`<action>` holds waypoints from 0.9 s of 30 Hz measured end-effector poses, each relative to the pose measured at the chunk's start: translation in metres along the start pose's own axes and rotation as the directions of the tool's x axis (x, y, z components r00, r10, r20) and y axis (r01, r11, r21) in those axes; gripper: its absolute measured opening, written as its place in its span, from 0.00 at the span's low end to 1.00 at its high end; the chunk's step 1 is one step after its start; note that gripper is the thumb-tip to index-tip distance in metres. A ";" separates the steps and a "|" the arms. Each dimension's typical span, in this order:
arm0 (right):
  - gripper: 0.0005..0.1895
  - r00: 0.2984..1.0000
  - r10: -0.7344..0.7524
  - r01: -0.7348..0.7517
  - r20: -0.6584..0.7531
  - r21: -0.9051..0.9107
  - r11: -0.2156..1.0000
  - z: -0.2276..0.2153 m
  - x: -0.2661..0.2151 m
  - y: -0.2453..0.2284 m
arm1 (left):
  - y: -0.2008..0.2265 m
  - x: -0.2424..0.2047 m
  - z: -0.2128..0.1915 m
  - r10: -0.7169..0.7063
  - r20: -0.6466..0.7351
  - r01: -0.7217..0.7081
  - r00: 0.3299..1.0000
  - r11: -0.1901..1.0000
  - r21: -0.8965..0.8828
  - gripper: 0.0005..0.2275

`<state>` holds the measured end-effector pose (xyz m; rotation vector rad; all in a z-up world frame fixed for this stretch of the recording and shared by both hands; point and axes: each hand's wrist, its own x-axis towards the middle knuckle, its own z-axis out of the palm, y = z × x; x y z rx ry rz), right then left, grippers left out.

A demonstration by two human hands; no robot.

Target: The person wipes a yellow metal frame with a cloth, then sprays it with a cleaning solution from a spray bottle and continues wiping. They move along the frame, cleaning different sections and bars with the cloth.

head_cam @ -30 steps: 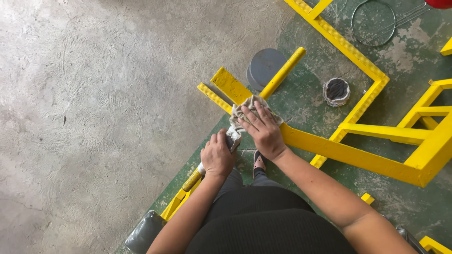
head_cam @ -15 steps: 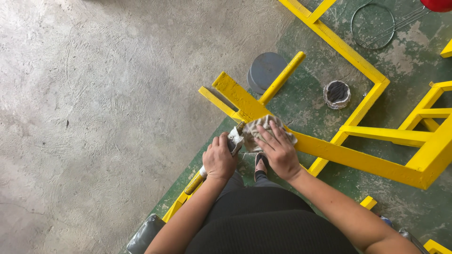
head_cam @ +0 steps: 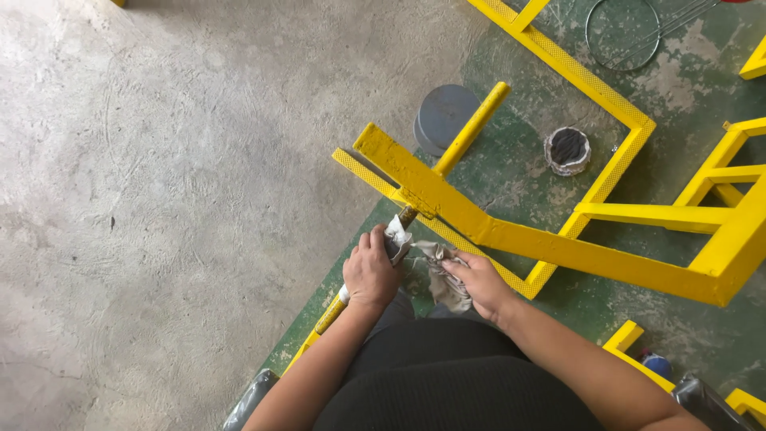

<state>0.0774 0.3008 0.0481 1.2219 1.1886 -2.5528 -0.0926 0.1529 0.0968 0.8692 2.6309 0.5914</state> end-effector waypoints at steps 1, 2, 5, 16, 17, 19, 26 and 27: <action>0.17 1.000 -0.004 0.004 0.002 0.002 1.000 -0.003 0.016 0.007 | 0.001 0.002 -0.003 0.003 -0.003 -0.003 1.000 1.000 0.003 0.27; 0.18 0.995 0.091 -0.095 0.026 0.192 0.977 -0.007 0.029 0.018 | 0.001 0.001 -0.005 0.001 0.011 -0.001 1.000 1.000 0.006 0.28; 0.19 0.972 0.217 -0.230 0.085 0.498 0.836 0.006 0.045 0.020 | -0.002 -0.001 -0.002 0.011 0.023 -0.011 1.000 1.000 0.004 0.29; 0.26 0.980 0.184 -0.170 0.076 0.799 0.576 0.043 0.064 -0.006 | -0.004 0.004 -0.011 0.013 0.106 -0.011 0.994 1.000 -0.014 0.31; 0.25 0.992 0.102 -0.116 0.071 0.830 0.545 0.042 0.068 -0.003 | -0.005 0.003 -0.010 0.029 0.099 -0.026 0.995 0.999 -0.027 0.30; 0.23 0.998 0.017 -0.065 0.065 0.857 0.511 0.039 0.083 0.006 | -0.006 0.002 -0.011 0.045 0.086 -0.042 0.995 0.998 -0.040 0.30; 0.21 0.996 -0.021 0.087 -0.085 0.955 0.282 0.036 0.119 0.010 | -0.007 0.001 -0.014 0.072 0.072 -0.067 0.995 0.995 -0.078 0.29; 0.22 0.993 0.036 0.100 -0.113 0.958 0.268 0.038 0.120 0.008 | -0.009 0.000 -0.013 0.079 0.069 -0.073 0.995 0.994 -0.081 0.29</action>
